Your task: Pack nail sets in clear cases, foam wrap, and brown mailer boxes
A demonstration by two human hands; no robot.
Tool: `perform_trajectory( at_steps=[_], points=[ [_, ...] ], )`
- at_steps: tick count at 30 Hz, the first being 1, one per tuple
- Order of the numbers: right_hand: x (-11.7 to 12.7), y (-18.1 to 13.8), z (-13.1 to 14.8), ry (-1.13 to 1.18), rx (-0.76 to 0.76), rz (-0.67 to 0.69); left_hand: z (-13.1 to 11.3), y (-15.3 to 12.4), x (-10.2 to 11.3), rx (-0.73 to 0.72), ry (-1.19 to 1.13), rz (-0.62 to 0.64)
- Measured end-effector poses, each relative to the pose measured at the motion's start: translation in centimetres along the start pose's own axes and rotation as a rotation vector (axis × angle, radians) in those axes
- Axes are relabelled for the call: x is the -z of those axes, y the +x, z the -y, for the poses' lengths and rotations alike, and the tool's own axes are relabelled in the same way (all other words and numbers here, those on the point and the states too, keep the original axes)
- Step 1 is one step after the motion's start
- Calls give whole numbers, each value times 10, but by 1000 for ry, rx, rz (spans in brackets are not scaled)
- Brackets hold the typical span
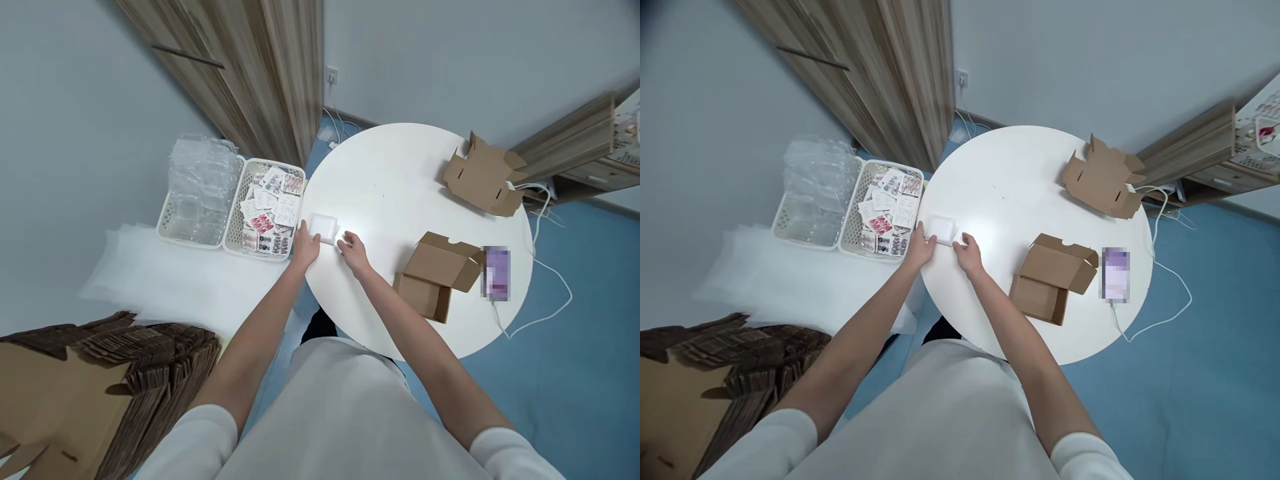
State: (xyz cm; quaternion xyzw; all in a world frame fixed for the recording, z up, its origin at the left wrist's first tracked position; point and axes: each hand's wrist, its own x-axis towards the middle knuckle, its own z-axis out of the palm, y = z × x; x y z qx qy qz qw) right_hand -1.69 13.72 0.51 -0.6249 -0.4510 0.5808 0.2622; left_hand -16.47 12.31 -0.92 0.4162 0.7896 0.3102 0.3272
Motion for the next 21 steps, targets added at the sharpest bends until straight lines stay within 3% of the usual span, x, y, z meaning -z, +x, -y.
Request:
perform_trajectory(
  at_steps=[5, 10, 16, 21],
  points=[
    [-21, 16, 1, -15, 20, -46, -8, 1, -2, -75, 107, 41],
    [-21, 12, -7, -47, 24, -75, 0, -7, -2, -89, 54, 51],
    [-2, -18, -14, -80, 27, -104, 10, -39, -6, -52, -125, 70],
    [36, -64, -18, -26, 114, -99, -11, -91, -10, -128, -231, 70]
  ],
)
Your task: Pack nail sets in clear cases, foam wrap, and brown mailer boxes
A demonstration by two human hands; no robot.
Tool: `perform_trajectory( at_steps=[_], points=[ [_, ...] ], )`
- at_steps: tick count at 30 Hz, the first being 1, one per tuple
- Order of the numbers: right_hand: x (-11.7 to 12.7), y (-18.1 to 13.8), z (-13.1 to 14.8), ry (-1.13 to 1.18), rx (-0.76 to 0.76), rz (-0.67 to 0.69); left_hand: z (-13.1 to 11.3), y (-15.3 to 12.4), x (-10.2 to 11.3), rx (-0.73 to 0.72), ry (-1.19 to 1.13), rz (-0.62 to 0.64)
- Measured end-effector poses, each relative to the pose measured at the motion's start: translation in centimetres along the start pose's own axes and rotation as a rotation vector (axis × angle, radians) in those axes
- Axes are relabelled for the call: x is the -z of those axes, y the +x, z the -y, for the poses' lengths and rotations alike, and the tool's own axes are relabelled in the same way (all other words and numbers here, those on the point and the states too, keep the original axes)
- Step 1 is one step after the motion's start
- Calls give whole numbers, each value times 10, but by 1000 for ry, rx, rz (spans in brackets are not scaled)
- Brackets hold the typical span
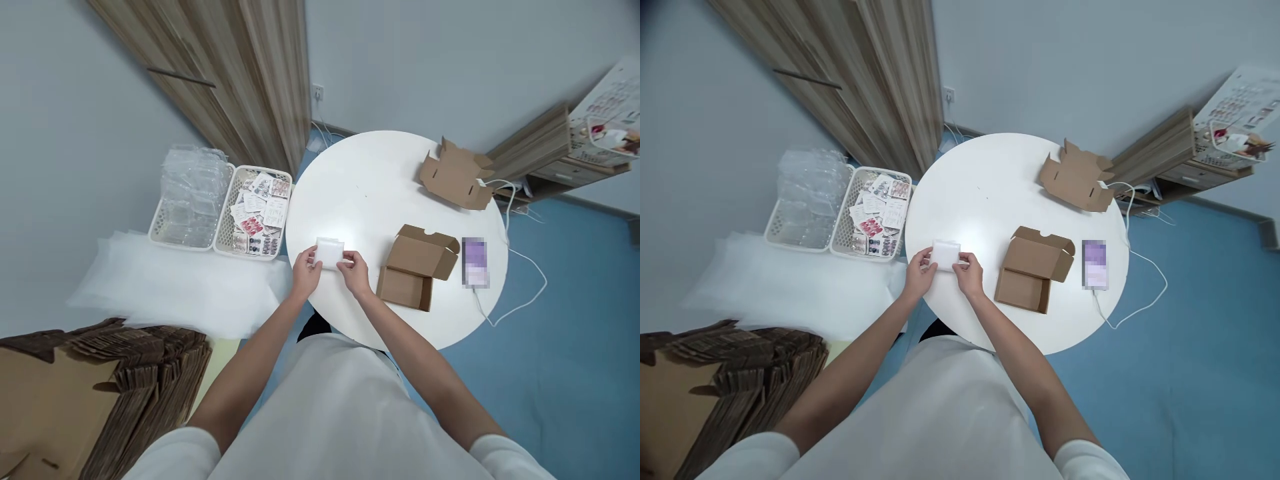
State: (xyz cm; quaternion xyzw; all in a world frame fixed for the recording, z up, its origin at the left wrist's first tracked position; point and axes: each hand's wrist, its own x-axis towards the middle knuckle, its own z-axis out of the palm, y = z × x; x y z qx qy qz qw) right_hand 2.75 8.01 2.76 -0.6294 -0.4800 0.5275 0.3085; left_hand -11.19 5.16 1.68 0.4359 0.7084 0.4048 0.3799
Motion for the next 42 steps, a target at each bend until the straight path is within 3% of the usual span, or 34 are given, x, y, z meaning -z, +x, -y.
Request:
perform_trajectory(
  at_steps=[6, 11, 14, 18, 24, 31, 33, 36, 40, 42],
  points=[
    [92, -46, -12, 63, 95, -69, -53, -56, -53, -127, 16, 125],
    [163, -59, -37, 12, 109, -184, -69, -79, -117, -186, 47, 280],
    [186, -55, -56, -66, 92, -197, -68, -81, -146, -170, 139, 346],
    [197, -45, -72, -239, 65, -124, -67, -80, -166, -156, 306, 409],
    [195, -34, -79, -586, 113, -41, -64, -81, -172, -84, 503, 485],
    [187, -32, -75, -759, 112, 51, -69, -83, -176, -158, 616, 505],
    [193, -36, -74, -720, 181, 41, -70, -85, -171, -227, 576, 462],
    [217, -36, -74, -582, 284, -54, -70, -80, -153, -324, 440, 289],
    [257, -15, -69, -347, 139, -261, -74, -48, -128, -60, 268, 116],
    [271, 2, -63, -191, 41, -262, -81, -28, -121, 75, 173, 165]
  ],
)
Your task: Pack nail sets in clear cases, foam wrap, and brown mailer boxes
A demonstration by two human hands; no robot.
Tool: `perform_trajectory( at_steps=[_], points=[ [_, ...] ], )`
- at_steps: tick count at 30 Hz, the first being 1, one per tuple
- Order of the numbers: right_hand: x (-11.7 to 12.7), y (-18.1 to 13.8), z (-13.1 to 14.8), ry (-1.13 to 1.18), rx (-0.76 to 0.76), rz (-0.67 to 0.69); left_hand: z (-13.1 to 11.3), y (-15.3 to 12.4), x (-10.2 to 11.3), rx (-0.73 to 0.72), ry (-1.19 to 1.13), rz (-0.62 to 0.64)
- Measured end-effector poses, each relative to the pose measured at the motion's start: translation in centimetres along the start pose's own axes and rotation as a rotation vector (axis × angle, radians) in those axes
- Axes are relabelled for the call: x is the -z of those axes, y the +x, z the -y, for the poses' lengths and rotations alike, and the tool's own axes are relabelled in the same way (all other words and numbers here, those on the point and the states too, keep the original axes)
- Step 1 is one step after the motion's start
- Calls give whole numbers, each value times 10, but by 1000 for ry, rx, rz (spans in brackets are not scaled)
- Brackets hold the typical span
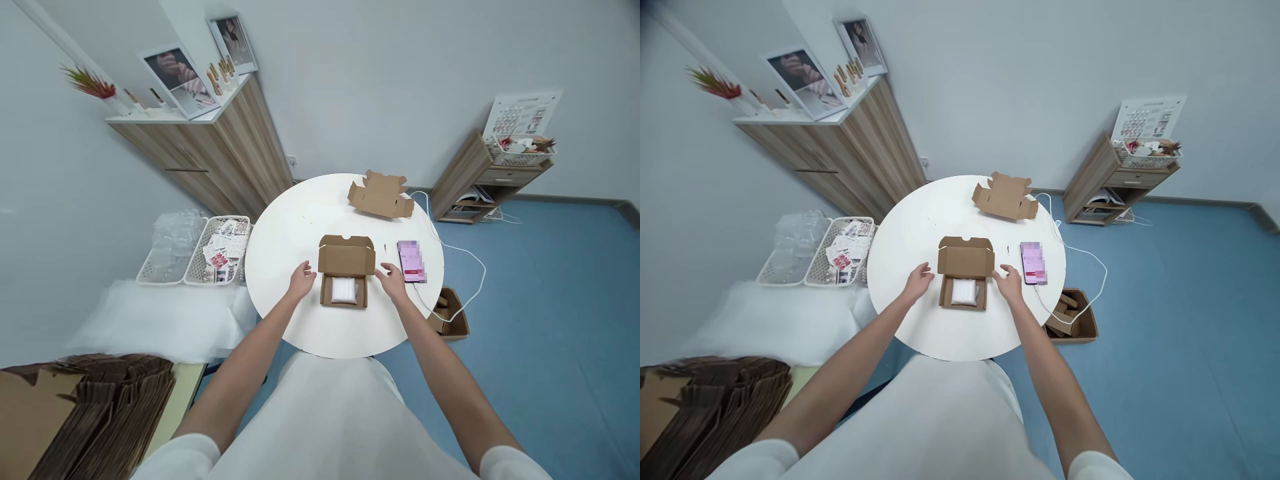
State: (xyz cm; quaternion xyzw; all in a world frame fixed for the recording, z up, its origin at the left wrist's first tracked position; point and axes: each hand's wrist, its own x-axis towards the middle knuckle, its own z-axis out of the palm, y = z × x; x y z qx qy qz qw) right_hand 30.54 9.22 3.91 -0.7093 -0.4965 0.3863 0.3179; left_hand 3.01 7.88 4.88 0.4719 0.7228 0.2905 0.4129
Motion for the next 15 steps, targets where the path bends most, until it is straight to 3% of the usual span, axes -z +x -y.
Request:
perform_trajectory(
  at_steps=[5, 8, 15],
  points=[
    [0, 30, 18, 222, -163, 337, -19, 23, 5, 49, -121, 237],
    [-7, 34, 29, 222, -149, 412, -24, 21, -2, -17, -145, 368],
    [-11, 31, 51, 223, -14, 399, -24, 19, -7, -106, -174, 288]
  ],
)
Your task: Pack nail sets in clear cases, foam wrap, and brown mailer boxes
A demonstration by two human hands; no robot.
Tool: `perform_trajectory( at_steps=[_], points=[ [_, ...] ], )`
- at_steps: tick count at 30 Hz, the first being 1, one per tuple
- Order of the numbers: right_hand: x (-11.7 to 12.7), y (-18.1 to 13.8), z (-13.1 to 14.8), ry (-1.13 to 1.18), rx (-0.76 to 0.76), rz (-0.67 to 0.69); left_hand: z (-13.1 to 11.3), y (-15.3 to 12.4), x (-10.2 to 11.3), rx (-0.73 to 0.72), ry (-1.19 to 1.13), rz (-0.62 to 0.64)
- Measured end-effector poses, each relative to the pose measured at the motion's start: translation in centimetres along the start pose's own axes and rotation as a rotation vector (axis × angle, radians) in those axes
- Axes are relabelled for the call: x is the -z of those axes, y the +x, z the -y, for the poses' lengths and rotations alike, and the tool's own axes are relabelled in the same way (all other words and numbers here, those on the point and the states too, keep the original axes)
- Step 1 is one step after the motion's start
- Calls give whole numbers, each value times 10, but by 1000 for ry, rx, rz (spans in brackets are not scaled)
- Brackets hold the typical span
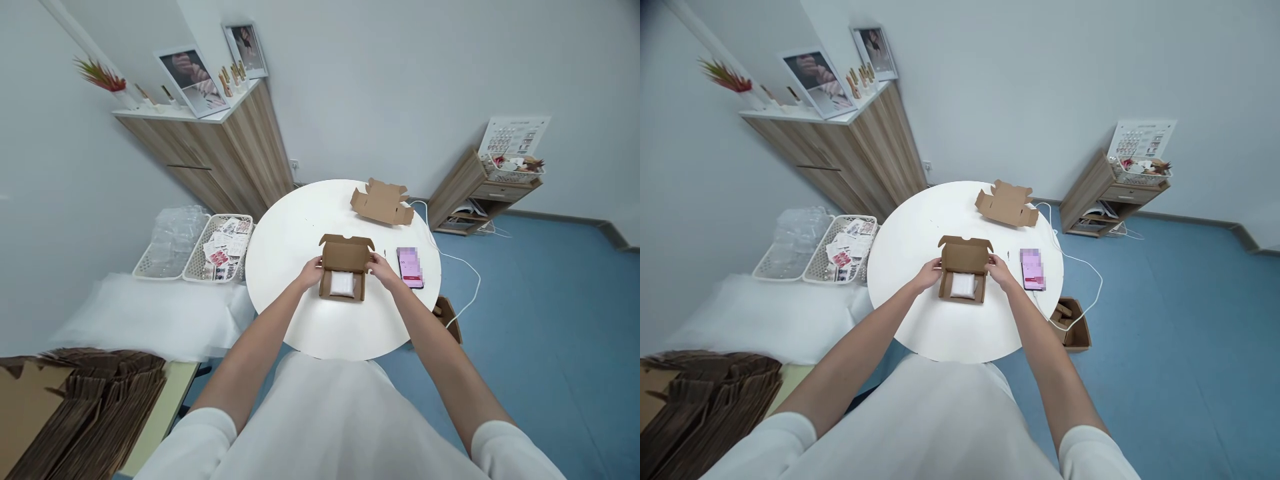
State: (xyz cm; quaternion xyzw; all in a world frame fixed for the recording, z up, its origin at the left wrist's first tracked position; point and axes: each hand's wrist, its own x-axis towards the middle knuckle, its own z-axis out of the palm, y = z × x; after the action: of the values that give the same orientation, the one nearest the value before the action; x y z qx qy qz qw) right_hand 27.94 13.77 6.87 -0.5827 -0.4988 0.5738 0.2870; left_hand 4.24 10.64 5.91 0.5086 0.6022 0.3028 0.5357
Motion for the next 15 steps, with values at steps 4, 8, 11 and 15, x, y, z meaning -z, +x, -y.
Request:
perform_trajectory(
  at_steps=[4, 8, 11, 15],
  points=[
    [3, -12, -4, -74, 108, 87, 11, -5, 4, -50, 55, -19],
    [7, -21, -17, -146, 143, 120, 20, -16, 7, -29, 173, -46],
    [6, -26, -24, -175, 156, 133, 20, -22, 8, -23, 180, -5],
    [2, -35, -29, -166, 192, 128, 17, -29, 11, 2, 96, 66]
  ],
)
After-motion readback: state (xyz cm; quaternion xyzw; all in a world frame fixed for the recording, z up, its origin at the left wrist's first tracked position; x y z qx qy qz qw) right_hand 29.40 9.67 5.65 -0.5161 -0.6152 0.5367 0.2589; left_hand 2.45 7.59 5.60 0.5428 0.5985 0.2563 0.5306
